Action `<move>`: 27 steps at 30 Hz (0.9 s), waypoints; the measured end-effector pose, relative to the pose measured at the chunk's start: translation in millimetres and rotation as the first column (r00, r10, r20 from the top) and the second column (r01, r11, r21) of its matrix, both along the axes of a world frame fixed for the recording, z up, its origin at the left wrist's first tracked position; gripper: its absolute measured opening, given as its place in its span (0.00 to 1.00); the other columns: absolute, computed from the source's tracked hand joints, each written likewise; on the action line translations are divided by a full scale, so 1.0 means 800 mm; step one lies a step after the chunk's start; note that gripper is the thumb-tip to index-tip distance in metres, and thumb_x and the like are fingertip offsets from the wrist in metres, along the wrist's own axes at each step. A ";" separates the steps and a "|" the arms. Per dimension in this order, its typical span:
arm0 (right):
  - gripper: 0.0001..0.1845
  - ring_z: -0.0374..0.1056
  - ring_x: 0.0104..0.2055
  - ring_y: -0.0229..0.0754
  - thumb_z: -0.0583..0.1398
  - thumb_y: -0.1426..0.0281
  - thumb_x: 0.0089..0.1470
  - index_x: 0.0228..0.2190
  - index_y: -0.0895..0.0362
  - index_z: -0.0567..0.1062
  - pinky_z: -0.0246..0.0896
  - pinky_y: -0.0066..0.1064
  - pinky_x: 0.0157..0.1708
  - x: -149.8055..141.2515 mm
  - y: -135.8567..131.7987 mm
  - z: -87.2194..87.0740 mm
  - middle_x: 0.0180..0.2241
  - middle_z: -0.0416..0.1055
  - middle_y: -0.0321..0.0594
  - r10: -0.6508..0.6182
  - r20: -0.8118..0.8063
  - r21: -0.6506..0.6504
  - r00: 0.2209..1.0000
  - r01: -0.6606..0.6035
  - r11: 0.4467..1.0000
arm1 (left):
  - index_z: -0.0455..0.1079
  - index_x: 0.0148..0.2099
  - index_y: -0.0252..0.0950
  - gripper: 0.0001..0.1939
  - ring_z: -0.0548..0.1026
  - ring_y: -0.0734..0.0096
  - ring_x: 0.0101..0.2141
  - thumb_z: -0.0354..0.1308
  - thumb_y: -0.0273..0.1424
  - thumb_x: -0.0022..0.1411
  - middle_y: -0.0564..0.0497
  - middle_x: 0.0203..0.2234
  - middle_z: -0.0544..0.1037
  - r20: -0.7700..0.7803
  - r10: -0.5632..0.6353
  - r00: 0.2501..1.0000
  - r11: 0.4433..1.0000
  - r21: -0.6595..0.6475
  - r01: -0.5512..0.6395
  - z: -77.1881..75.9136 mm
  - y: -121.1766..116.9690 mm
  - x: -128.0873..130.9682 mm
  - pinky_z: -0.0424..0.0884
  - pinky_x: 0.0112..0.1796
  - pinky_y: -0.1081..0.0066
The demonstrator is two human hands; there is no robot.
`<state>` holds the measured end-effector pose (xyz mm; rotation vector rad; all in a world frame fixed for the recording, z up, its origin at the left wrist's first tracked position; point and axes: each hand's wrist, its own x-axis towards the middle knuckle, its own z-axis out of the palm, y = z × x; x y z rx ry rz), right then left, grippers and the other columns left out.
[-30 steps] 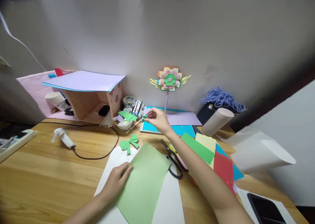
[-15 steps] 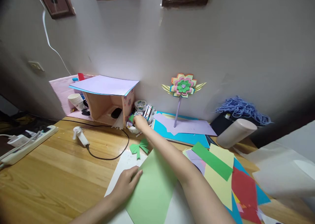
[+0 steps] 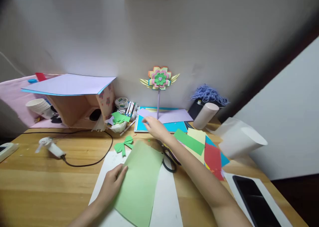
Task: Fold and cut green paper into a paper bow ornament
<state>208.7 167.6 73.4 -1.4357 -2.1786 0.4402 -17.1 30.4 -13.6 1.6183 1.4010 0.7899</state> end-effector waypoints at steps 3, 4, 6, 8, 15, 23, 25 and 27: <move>0.07 0.67 0.30 0.42 0.53 0.71 0.53 0.28 0.56 0.70 0.61 0.31 0.30 0.077 -0.069 -0.032 0.27 0.71 0.40 -0.188 0.023 -0.092 0.982 0.189 0.978 | 0.58 0.25 0.36 0.17 0.61 0.72 0.24 0.48 0.42 0.60 0.55 0.19 0.64 0.029 0.050 0.998 0.998 -0.029 -0.049 -0.001 -0.001 0.003 0.58 0.26 0.76; 0.05 0.67 0.28 0.43 0.54 0.70 0.52 0.27 0.56 0.69 0.60 0.31 0.27 0.091 -0.090 -0.045 0.25 0.71 0.39 -0.224 0.024 -0.115 0.974 0.225 0.968 | 0.58 0.24 0.36 0.17 0.61 0.72 0.24 0.48 0.43 0.59 0.56 0.19 0.63 0.032 0.067 0.997 0.997 -0.032 -0.066 -0.001 -0.001 0.004 0.58 0.26 0.76; 0.03 0.67 0.27 0.44 0.57 0.68 0.49 0.27 0.55 0.67 0.61 0.32 0.25 0.104 -0.125 -0.071 0.25 0.70 0.40 -0.271 0.021 -0.142 0.962 0.272 0.952 | 0.58 0.24 0.36 0.18 0.61 0.72 0.24 0.49 0.44 0.59 0.56 0.19 0.63 0.041 0.093 0.995 0.995 -0.042 -0.092 0.000 -0.001 0.007 0.58 0.26 0.76; 0.07 0.68 0.34 0.49 0.59 0.71 0.44 0.30 0.55 0.68 0.63 0.35 0.32 0.100 -0.146 -0.092 0.32 0.70 0.44 -0.302 0.018 -0.132 0.953 0.301 0.944 | 0.59 0.25 0.36 0.18 0.61 0.72 0.25 0.49 0.44 0.58 0.55 0.19 0.64 0.060 0.121 0.991 0.992 -0.045 -0.119 0.001 0.000 0.010 0.59 0.26 0.76; 0.13 0.67 0.36 0.45 0.54 0.73 0.46 0.38 0.55 0.66 0.64 0.34 0.34 0.109 -0.161 -0.102 0.35 0.67 0.41 -0.376 -0.043 -0.104 0.926 0.370 0.923 | 0.61 0.26 0.36 0.18 0.62 0.70 0.25 0.51 0.46 0.56 0.55 0.20 0.64 0.121 0.159 0.980 0.986 -0.075 -0.151 0.004 0.005 0.027 0.60 0.27 0.76; 0.14 0.65 0.39 0.49 0.54 0.68 0.48 0.38 0.60 0.67 0.62 0.39 0.39 0.199 -0.167 -0.123 0.33 0.65 0.46 -0.732 0.067 0.060 0.678 0.730 0.681 | 0.65 0.43 0.38 0.15 0.68 0.66 0.39 0.46 0.42 0.61 0.48 0.38 0.72 0.300 0.064 0.952 0.997 -0.063 -0.047 0.014 0.025 0.090 0.64 0.40 0.71; 0.14 0.65 0.39 0.50 0.54 0.69 0.47 0.37 0.61 0.68 0.61 0.39 0.40 0.208 -0.166 -0.131 0.33 0.65 0.47 -0.741 0.093 0.056 0.665 0.740 0.670 | 0.64 0.45 0.37 0.16 0.68 0.64 0.43 0.46 0.41 0.61 0.47 0.42 0.72 0.306 0.073 0.949 0.997 -0.044 -0.063 0.015 0.029 0.105 0.63 0.43 0.70; 0.14 0.65 0.40 0.51 0.55 0.69 0.47 0.38 0.61 0.68 0.61 0.41 0.41 0.210 -0.165 -0.133 0.34 0.65 0.48 -0.739 0.100 0.050 0.666 0.739 0.672 | 0.64 0.47 0.37 0.17 0.68 0.64 0.45 0.45 0.41 0.62 0.46 0.43 0.71 0.314 0.060 0.947 0.998 -0.049 -0.047 0.015 0.032 0.116 0.63 0.44 0.69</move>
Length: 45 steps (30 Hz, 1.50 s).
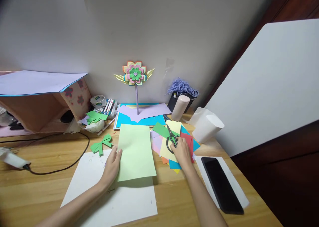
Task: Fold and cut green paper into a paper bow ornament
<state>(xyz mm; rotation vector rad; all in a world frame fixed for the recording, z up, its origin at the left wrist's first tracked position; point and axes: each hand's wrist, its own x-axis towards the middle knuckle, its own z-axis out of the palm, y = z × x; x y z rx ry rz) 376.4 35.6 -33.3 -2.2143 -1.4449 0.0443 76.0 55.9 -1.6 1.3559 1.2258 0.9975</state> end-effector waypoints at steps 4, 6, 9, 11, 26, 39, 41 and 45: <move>0.17 0.63 0.46 0.52 0.53 0.63 0.52 0.40 0.61 0.69 0.58 0.43 0.46 -0.018 0.003 0.012 0.41 0.63 0.53 0.027 -0.112 0.151 0.993 -0.010 0.988 | 0.61 0.51 0.37 0.18 0.66 0.64 0.49 0.44 0.40 0.63 0.44 0.48 0.69 0.045 -0.008 0.999 0.999 -0.031 0.009 0.002 0.000 0.011 0.62 0.48 0.68; 0.20 0.66 0.40 0.48 0.50 0.59 0.55 0.41 0.59 0.69 0.63 0.39 0.40 -0.036 0.004 0.019 0.41 0.66 0.52 0.142 -0.385 0.168 0.912 -0.082 0.982 | 0.60 0.53 0.36 0.20 0.65 0.62 0.51 0.44 0.41 0.63 0.42 0.51 0.67 0.066 -0.026 0.997 0.999 -0.044 0.029 0.002 -0.003 0.014 0.61 0.49 0.67; 0.26 0.70 0.33 0.46 0.47 0.52 0.56 0.39 0.59 0.71 0.66 0.37 0.31 -0.065 0.004 0.021 0.33 0.72 0.47 0.276 -0.796 0.113 0.539 -0.317 0.942 | 0.57 0.55 0.36 0.21 0.67 0.61 0.50 0.43 0.41 0.64 0.41 0.51 0.68 0.087 -0.121 0.989 0.989 -0.074 0.127 -0.002 -0.008 0.015 0.65 0.47 0.64; 0.26 0.71 0.33 0.47 0.52 0.51 0.53 0.39 0.59 0.72 0.66 0.37 0.32 -0.079 0.002 0.020 0.31 0.74 0.45 0.272 -0.886 0.127 0.375 -0.368 0.921 | 0.53 0.57 0.37 0.22 0.69 0.61 0.48 0.42 0.40 0.64 0.41 0.49 0.69 0.027 -0.186 0.982 0.980 -0.068 0.188 -0.006 -0.011 0.014 0.66 0.45 0.62; 0.22 0.61 0.54 0.46 0.50 0.72 0.56 0.52 0.51 0.66 0.57 0.41 0.53 -0.084 -0.012 0.025 0.52 0.66 0.40 0.597 -0.331 0.128 0.731 -0.592 0.796 | 0.55 0.58 0.38 0.22 0.61 0.60 0.55 0.47 0.33 0.62 0.43 0.54 0.64 -0.738 -0.153 0.658 0.749 0.348 0.565 -0.022 0.010 -0.025 0.54 0.55 0.53; 0.26 0.56 0.58 0.46 0.53 0.77 0.51 0.52 0.53 0.65 0.57 0.42 0.55 -0.099 -0.019 0.029 0.57 0.59 0.44 0.829 0.001 -0.022 0.559 -0.829 0.559 | 0.54 0.58 0.36 0.22 0.60 0.61 0.54 0.44 0.27 0.61 0.43 0.54 0.64 -0.695 -0.170 0.699 0.790 0.328 0.518 -0.024 0.008 -0.023 0.55 0.55 0.54; 0.25 0.56 0.58 0.46 0.53 0.76 0.52 0.52 0.54 0.65 0.58 0.42 0.54 -0.100 -0.019 0.029 0.57 0.59 0.44 0.828 -0.002 -0.034 0.561 -0.827 0.561 | 0.52 0.59 0.35 0.23 0.60 0.61 0.55 0.43 0.26 0.61 0.42 0.54 0.63 -0.672 -0.174 0.720 0.802 0.327 0.499 -0.026 0.008 -0.024 0.56 0.55 0.55; 0.24 0.56 0.58 0.46 0.53 0.75 0.52 0.52 0.54 0.65 0.56 0.43 0.55 -0.100 -0.020 0.030 0.57 0.58 0.44 0.826 0.002 -0.059 0.564 -0.824 0.563 | 0.49 0.62 0.35 0.25 0.57 0.62 0.57 0.42 0.26 0.62 0.43 0.58 0.59 -0.655 -0.197 0.729 0.807 0.314 0.501 -0.024 0.007 -0.024 0.55 0.56 0.57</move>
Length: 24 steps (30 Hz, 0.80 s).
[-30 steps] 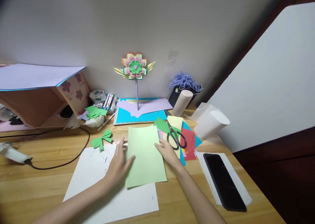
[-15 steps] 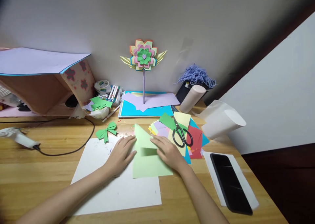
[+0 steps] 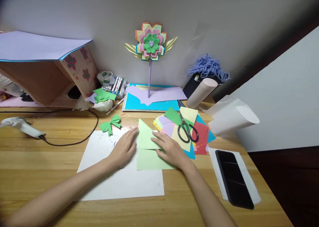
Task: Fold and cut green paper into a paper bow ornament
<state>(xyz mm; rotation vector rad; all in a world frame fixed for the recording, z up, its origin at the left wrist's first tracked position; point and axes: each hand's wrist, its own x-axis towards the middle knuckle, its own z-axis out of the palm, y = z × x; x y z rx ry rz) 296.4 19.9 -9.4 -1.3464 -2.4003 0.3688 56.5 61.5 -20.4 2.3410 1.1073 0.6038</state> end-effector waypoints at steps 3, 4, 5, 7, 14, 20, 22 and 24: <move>0.25 0.55 0.58 0.46 0.53 0.75 0.52 0.52 0.53 0.64 0.55 0.43 0.56 0.000 0.000 -0.002 0.57 0.58 0.43 -0.004 -0.004 -0.010 1.000 0.004 1.000 | 0.49 0.62 0.37 0.25 0.57 0.62 0.57 0.43 0.29 0.62 0.44 0.59 0.57 -0.007 -0.016 1.000 1.000 -0.009 0.016 0.003 0.000 0.001 0.54 0.57 0.57; 0.25 0.55 0.58 0.46 0.53 0.75 0.52 0.52 0.53 0.64 0.55 0.43 0.56 0.000 0.000 -0.002 0.57 0.58 0.43 -0.007 -0.008 -0.014 1.000 0.007 1.000 | 0.49 0.62 0.37 0.25 0.57 0.62 0.58 0.43 0.30 0.62 0.44 0.60 0.57 -0.008 -0.017 1.000 1.000 -0.011 0.017 0.004 0.000 0.001 0.54 0.57 0.57; 0.25 0.55 0.58 0.46 0.53 0.76 0.51 0.52 0.52 0.64 0.56 0.43 0.55 0.000 0.000 -0.003 0.57 0.58 0.42 -0.014 -0.014 -0.020 1.000 0.014 1.000 | 0.49 0.62 0.37 0.25 0.57 0.62 0.58 0.43 0.30 0.63 0.44 0.60 0.57 -0.005 -0.015 1.000 1.000 -0.012 0.015 0.004 0.000 0.001 0.54 0.57 0.57; 0.27 0.55 0.58 0.46 0.53 0.77 0.51 0.54 0.52 0.62 0.56 0.43 0.55 0.001 0.001 -0.004 0.57 0.58 0.42 -0.037 -0.030 -0.037 0.999 0.036 0.999 | 0.48 0.63 0.37 0.26 0.56 0.62 0.58 0.44 0.31 0.62 0.44 0.60 0.57 0.011 -0.002 1.000 1.000 -0.007 0.002 0.003 0.000 0.002 0.55 0.57 0.57; 0.30 0.55 0.58 0.46 0.50 0.77 0.53 0.57 0.51 0.56 0.54 0.44 0.56 0.003 0.001 -0.010 0.57 0.59 0.40 -0.154 -0.113 -0.115 0.982 0.142 0.983 | 0.48 0.62 0.37 0.27 0.56 0.61 0.58 0.45 0.31 0.62 0.43 0.60 0.57 0.027 -0.024 0.999 1.000 0.015 0.024 0.004 0.000 0.000 0.55 0.57 0.56; 0.22 0.61 0.54 0.47 0.51 0.66 0.57 0.54 0.52 0.59 0.59 0.43 0.52 0.007 0.004 -0.017 0.53 0.64 0.44 -0.550 -0.424 -0.352 0.719 0.429 0.832 | 0.51 0.61 0.38 0.28 0.57 0.61 0.58 0.50 0.36 0.60 0.44 0.58 0.60 -0.040 -0.335 0.941 0.941 0.024 0.336 0.022 -0.005 0.002 0.51 0.58 0.55; 0.22 0.64 0.52 0.47 0.52 0.64 0.56 0.53 0.52 0.61 0.61 0.42 0.50 0.011 0.007 -0.021 0.52 0.65 0.44 -0.583 -0.530 -0.465 0.615 0.365 0.807 | 0.51 0.61 0.38 0.28 0.58 0.61 0.58 0.50 0.37 0.59 0.44 0.57 0.62 -0.060 -0.432 0.900 0.901 0.006 0.433 0.027 -0.007 0.003 0.50 0.58 0.55; 0.24 0.67 0.49 0.46 0.53 0.64 0.55 0.53 0.53 0.59 0.65 0.41 0.46 0.015 0.009 -0.024 0.49 0.68 0.46 -0.607 -0.599 -0.543 0.523 0.292 0.787 | 0.52 0.61 0.39 0.29 0.58 0.60 0.58 0.52 0.39 0.58 0.43 0.57 0.63 -0.061 -0.489 0.870 0.872 -0.011 0.489 0.031 -0.008 0.004 0.49 0.58 0.54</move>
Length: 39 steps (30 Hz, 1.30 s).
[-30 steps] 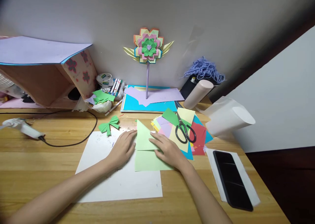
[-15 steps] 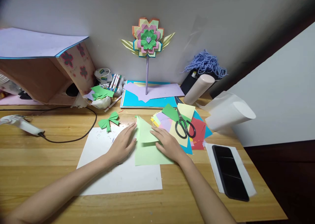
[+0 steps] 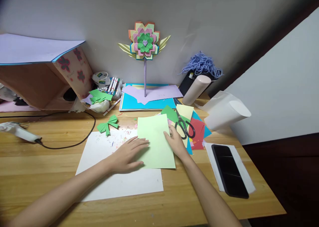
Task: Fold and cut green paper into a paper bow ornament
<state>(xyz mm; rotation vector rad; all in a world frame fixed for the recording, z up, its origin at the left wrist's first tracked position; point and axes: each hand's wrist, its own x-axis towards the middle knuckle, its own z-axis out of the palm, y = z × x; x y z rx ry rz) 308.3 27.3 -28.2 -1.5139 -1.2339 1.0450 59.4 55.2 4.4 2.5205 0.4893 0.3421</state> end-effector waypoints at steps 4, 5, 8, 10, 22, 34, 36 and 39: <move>0.32 0.71 0.44 0.46 0.55 0.64 0.52 0.57 0.52 0.52 0.69 0.40 0.38 0.005 0.003 0.000 0.48 0.70 0.48 -0.041 -0.152 -0.023 0.987 0.038 0.999 | 0.51 0.61 0.38 0.36 0.59 0.59 0.57 0.56 0.44 0.53 0.41 0.57 0.62 -0.002 -0.102 0.995 0.995 -0.010 0.102 0.002 -0.001 -0.001 0.47 0.58 0.54; 0.34 0.71 0.43 0.46 0.56 0.64 0.52 0.58 0.51 0.50 0.69 0.39 0.37 0.005 0.003 0.001 0.48 0.69 0.48 -0.044 -0.171 -0.024 0.984 0.040 0.999 | 0.51 0.61 0.37 0.37 0.60 0.59 0.56 0.56 0.45 0.53 0.41 0.57 0.62 -0.005 -0.116 0.993 0.993 -0.006 0.116 0.002 -0.001 -0.001 0.47 0.58 0.54; 0.37 0.72 0.41 0.46 0.57 0.62 0.51 0.59 0.50 0.48 0.69 0.39 0.36 0.007 0.004 0.004 0.48 0.69 0.48 -0.031 -0.205 -0.034 0.978 0.025 0.999 | 0.51 0.61 0.35 0.35 0.63 0.59 0.54 0.55 0.41 0.54 0.40 0.55 0.64 0.017 -0.106 0.994 0.994 0.033 0.106 -0.002 -0.004 0.001 0.50 0.57 0.54; 0.38 0.72 0.41 0.46 0.57 0.61 0.50 0.59 0.50 0.47 0.69 0.39 0.36 0.008 0.004 0.004 0.48 0.69 0.48 -0.024 -0.223 -0.044 0.974 0.015 0.999 | 0.55 0.59 0.35 0.29 0.67 0.61 0.51 0.52 0.36 0.56 0.41 0.52 0.68 0.067 -0.087 0.994 0.994 0.077 0.082 -0.007 -0.006 0.001 0.55 0.56 0.55; 0.24 0.68 0.29 0.39 0.52 0.53 0.53 0.42 0.57 0.73 0.67 0.34 0.32 0.025 0.003 0.019 0.34 0.72 0.43 0.011 -0.003 -0.121 1.000 -0.012 0.993 | 0.67 0.44 0.38 0.12 0.75 0.71 0.33 0.44 0.27 0.63 0.48 0.33 0.77 0.340 0.361 0.868 0.932 -0.105 -0.347 -0.016 -0.003 0.001 0.70 0.33 0.71; 0.17 0.67 0.32 0.43 0.58 0.54 0.46 0.26 0.57 0.70 0.63 0.34 0.34 0.000 0.013 -0.004 0.28 0.72 0.40 -0.139 0.242 -0.006 0.960 0.145 0.989 | 0.68 0.40 0.35 0.11 0.72 0.56 0.40 0.47 0.33 0.61 0.44 0.37 0.75 -0.096 0.643 0.760 0.766 0.059 -0.641 -0.005 0.078 0.031 0.65 0.36 0.63; 0.16 0.66 0.29 0.43 0.58 0.56 0.46 0.24 0.56 0.69 0.62 0.34 0.32 -0.002 0.017 -0.007 0.26 0.70 0.39 -0.154 0.268 -0.006 0.951 0.162 0.987 | 0.69 0.40 0.34 0.14 0.70 0.54 0.41 0.48 0.38 0.61 0.41 0.37 0.73 -0.138 0.613 0.778 0.789 0.133 -0.599 -0.003 0.089 0.036 0.64 0.39 0.62; 0.14 0.65 0.27 0.42 0.58 0.57 0.45 0.23 0.56 0.69 0.61 0.33 0.30 0.000 0.021 -0.007 0.24 0.70 0.38 -0.137 0.274 -0.024 0.952 0.149 0.988 | 0.69 0.41 0.35 0.17 0.68 0.54 0.43 0.51 0.43 0.58 0.42 0.39 0.72 -0.184 0.554 0.812 0.832 0.167 -0.529 0.000 0.105 0.044 0.62 0.41 0.61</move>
